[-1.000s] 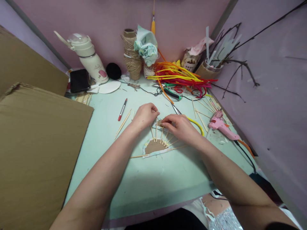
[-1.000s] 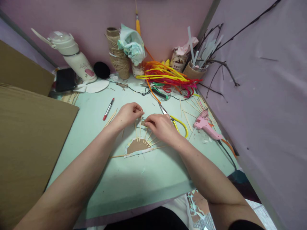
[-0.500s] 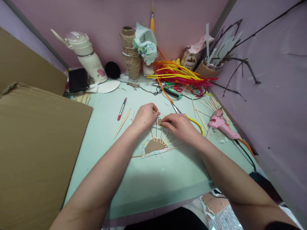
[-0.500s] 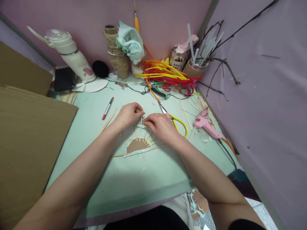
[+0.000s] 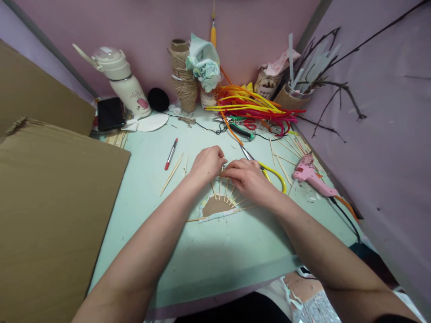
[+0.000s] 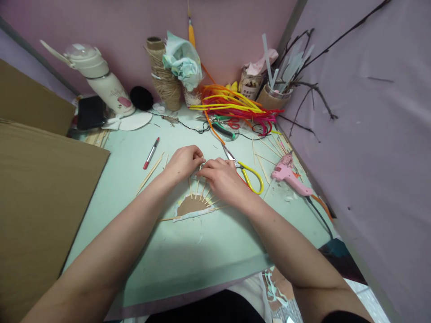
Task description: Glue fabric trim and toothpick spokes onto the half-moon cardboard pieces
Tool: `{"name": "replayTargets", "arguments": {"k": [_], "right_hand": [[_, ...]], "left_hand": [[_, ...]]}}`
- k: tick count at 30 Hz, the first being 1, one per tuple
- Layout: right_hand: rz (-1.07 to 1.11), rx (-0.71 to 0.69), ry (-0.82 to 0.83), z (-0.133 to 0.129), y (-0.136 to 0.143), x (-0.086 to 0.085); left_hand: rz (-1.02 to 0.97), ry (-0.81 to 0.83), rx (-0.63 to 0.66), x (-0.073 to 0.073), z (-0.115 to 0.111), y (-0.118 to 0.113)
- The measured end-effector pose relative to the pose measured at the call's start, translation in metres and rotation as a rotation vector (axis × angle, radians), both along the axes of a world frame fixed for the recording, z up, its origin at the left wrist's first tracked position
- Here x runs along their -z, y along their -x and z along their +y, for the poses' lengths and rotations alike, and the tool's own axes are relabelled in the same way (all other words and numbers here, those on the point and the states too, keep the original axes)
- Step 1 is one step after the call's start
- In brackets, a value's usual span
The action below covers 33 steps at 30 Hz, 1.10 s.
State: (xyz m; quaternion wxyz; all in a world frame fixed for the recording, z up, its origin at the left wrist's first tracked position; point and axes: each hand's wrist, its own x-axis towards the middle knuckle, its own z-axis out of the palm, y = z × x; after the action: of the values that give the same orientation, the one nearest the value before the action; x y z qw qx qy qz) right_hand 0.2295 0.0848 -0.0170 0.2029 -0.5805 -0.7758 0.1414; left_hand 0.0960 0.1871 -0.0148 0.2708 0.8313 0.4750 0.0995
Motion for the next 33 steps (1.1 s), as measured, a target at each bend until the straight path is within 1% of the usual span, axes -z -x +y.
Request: {"name": "replayTargets", "arguments": {"k": [5,11,21,27,33], "right_hand": [[-0.089,-0.065,-0.02,-0.0022,0.0004,0.001],[-0.146,-0.087,-0.036,-0.0038,0.0,0.0026],[-0.171,-0.107,-0.039,-0.0038,0.0018,0.0022],[-0.189,-0.104,-0.064,-0.0034,0.0019,0.0054],[-0.183,-0.106,-0.054,-0.0036,0.0022,0.0038]], "left_hand": [[0.044,-0.012,0.007,0.0005,0.0003,-0.0007],[0.103,-0.034,-0.002,-0.0001,0.0009,-0.0003],[0.144,-0.053,0.029,0.0029,0.0018,-0.0011],[0.153,-0.058,0.029,0.0043,0.0017,-0.0014],[0.159,-0.061,0.033,0.0046,0.0021,-0.0017]]}}
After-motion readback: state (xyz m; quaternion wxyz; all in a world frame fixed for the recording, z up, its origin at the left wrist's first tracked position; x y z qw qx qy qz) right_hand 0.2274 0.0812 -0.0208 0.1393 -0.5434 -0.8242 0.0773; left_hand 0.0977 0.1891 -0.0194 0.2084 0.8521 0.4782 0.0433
